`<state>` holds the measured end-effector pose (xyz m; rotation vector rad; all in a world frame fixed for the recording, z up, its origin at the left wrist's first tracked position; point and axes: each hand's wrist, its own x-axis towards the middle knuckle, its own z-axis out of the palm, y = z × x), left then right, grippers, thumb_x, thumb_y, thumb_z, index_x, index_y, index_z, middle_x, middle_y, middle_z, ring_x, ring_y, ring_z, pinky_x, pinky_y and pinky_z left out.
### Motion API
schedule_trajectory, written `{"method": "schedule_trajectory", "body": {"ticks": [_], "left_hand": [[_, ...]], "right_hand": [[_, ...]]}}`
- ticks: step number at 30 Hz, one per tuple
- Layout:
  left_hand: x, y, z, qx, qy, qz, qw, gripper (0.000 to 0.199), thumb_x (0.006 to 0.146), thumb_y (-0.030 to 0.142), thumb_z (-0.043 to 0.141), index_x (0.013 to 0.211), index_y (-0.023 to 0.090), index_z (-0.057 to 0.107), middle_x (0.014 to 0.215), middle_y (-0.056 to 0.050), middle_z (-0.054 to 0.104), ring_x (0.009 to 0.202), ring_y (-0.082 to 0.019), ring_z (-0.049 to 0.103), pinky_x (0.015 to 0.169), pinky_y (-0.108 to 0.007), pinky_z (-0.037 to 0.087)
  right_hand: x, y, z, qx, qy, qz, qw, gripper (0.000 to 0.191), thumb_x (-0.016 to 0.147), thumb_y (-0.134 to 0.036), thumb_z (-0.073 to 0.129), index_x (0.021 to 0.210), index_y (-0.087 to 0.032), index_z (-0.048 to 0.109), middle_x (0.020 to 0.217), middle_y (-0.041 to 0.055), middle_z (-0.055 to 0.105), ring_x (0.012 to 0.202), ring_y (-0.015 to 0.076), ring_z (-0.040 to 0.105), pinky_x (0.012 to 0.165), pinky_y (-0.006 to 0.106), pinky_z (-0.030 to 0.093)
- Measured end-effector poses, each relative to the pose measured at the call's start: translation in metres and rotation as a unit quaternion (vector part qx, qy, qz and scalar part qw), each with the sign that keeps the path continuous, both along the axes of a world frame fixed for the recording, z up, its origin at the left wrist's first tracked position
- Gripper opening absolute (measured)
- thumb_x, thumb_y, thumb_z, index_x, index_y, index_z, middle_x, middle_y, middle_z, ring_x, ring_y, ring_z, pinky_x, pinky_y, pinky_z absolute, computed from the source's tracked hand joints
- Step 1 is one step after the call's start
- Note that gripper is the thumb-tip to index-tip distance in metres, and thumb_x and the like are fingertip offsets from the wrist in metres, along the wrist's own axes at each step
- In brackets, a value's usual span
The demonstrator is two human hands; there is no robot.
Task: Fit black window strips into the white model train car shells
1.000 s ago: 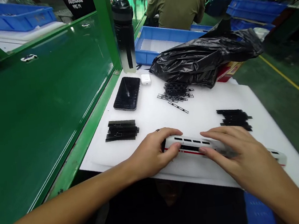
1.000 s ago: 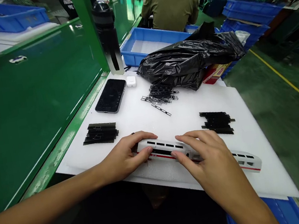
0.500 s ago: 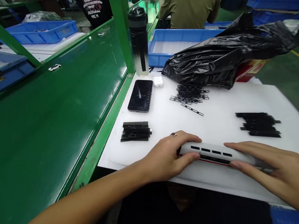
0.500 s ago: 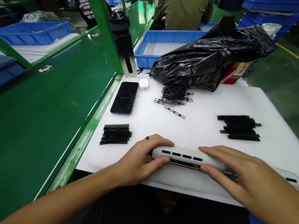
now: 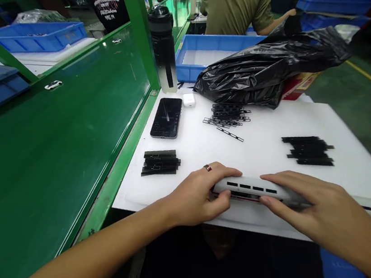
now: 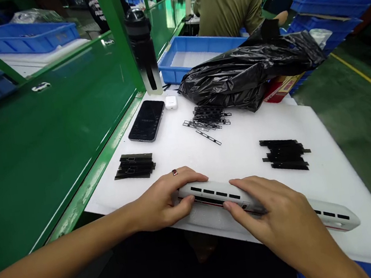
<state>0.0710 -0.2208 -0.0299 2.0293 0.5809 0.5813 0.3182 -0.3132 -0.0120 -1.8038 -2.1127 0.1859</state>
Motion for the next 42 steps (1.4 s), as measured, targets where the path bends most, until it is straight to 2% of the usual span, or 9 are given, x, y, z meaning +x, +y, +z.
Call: {"method": "schedule_trajectory", "body": {"ticks": [4,7,11,13,16,21,26,35,42], "left_hand": [[0.003,-0.004,-0.002,0.010,-0.018,0.033,0.999,0.041,0.083,0.023,0.068,0.123,0.017,0.063,0.113,-0.006,0.067,0.102,-0.019,0.063,0.091,-0.026,0.049],[0.004,-0.006,-0.004,0.013,-0.011,0.048,0.999,0.037,0.085,0.026,0.068,0.122,0.019,0.064,0.113,-0.004,0.068,0.101,-0.017,0.064,0.090,-0.025,0.050],[0.004,-0.008,-0.005,0.025,-0.004,0.037,0.999,0.037,0.085,0.027,0.069,0.121,0.018,0.065,0.110,-0.004,0.070,0.097,-0.016,0.065,0.086,-0.023,0.050],[0.004,-0.008,-0.006,0.039,-0.006,0.041,0.998,0.037,0.083,0.025,0.070,0.119,0.017,0.065,0.108,-0.003,0.070,0.095,-0.015,0.065,0.085,-0.023,0.050],[0.004,-0.009,-0.011,0.064,-0.014,0.054,0.996,0.042,0.080,0.027,0.073,0.120,0.016,0.065,0.107,-0.004,0.070,0.093,-0.016,0.066,0.085,-0.025,0.051],[0.004,-0.010,-0.014,0.082,0.001,0.047,0.996,0.040,0.083,0.032,0.072,0.119,0.014,0.065,0.109,-0.007,0.068,0.094,-0.017,0.066,0.087,-0.027,0.052],[0.004,-0.009,-0.012,0.077,0.003,0.032,0.997,0.037,0.087,0.032,0.069,0.119,0.016,0.065,0.102,-0.005,0.066,0.087,-0.016,0.064,0.079,-0.026,0.052],[0.005,-0.006,-0.007,0.043,0.034,0.015,0.998,0.044,0.077,0.018,0.069,0.121,0.019,0.062,0.111,-0.003,0.064,0.099,-0.018,0.062,0.090,-0.028,0.049],[0.005,-0.004,-0.009,0.034,0.032,-0.001,0.999,0.039,0.081,0.018,0.066,0.120,0.020,0.062,0.104,-0.003,0.062,0.095,-0.017,0.061,0.086,-0.027,0.049]], "right_hand": [[-0.005,-0.001,-0.006,0.026,-0.028,0.038,0.999,0.033,0.090,-0.049,0.060,0.111,-0.024,0.062,0.105,0.0065,0.071,0.087,0.0261,0.069,0.072,0.038,0.054],[-0.002,-0.004,-0.006,0.046,-0.028,0.060,0.997,0.034,0.091,-0.045,0.061,0.117,-0.024,0.060,0.107,0.0064,0.071,0.092,0.0259,0.068,0.077,0.039,0.053],[0.005,-0.004,0.002,-0.014,-0.010,0.066,0.998,0.042,0.089,-0.046,0.063,0.127,-0.030,0.057,0.117,0.0034,0.069,0.101,0.0245,0.067,0.085,0.037,0.054],[0.005,-0.002,0.006,-0.046,-0.006,0.076,0.996,0.038,0.090,-0.045,0.062,0.125,-0.031,0.058,0.116,0.0020,0.069,0.100,0.0233,0.067,0.084,0.036,0.054],[0.003,-0.001,0.007,-0.047,-0.006,0.090,0.995,0.031,0.090,-0.043,0.061,0.118,-0.028,0.060,0.111,0.0029,0.069,0.098,0.0231,0.065,0.083,0.037,0.053],[-0.004,-0.007,0.001,-0.021,-0.023,0.072,0.997,0.032,0.090,-0.040,0.062,0.119,-0.027,0.057,0.112,0.0041,0.067,0.101,0.0241,0.062,0.086,0.041,0.050],[-0.009,-0.008,0.001,0.002,-0.022,0.066,0.998,0.034,0.088,-0.031,0.063,0.121,-0.025,0.058,0.113,0.0039,0.068,0.101,0.0230,0.062,0.088,0.041,0.049],[-0.012,-0.003,0.003,-0.022,-0.013,0.060,0.998,0.033,0.085,-0.030,0.064,0.117,-0.022,0.063,0.108,0.0039,0.071,0.100,0.0234,0.062,0.092,0.042,0.047],[-0.010,-0.003,0.003,-0.032,-0.009,0.067,0.997,0.031,0.085,-0.029,0.065,0.115,-0.023,0.063,0.107,0.0036,0.070,0.096,0.0228,0.063,0.089,0.041,0.048]]}}
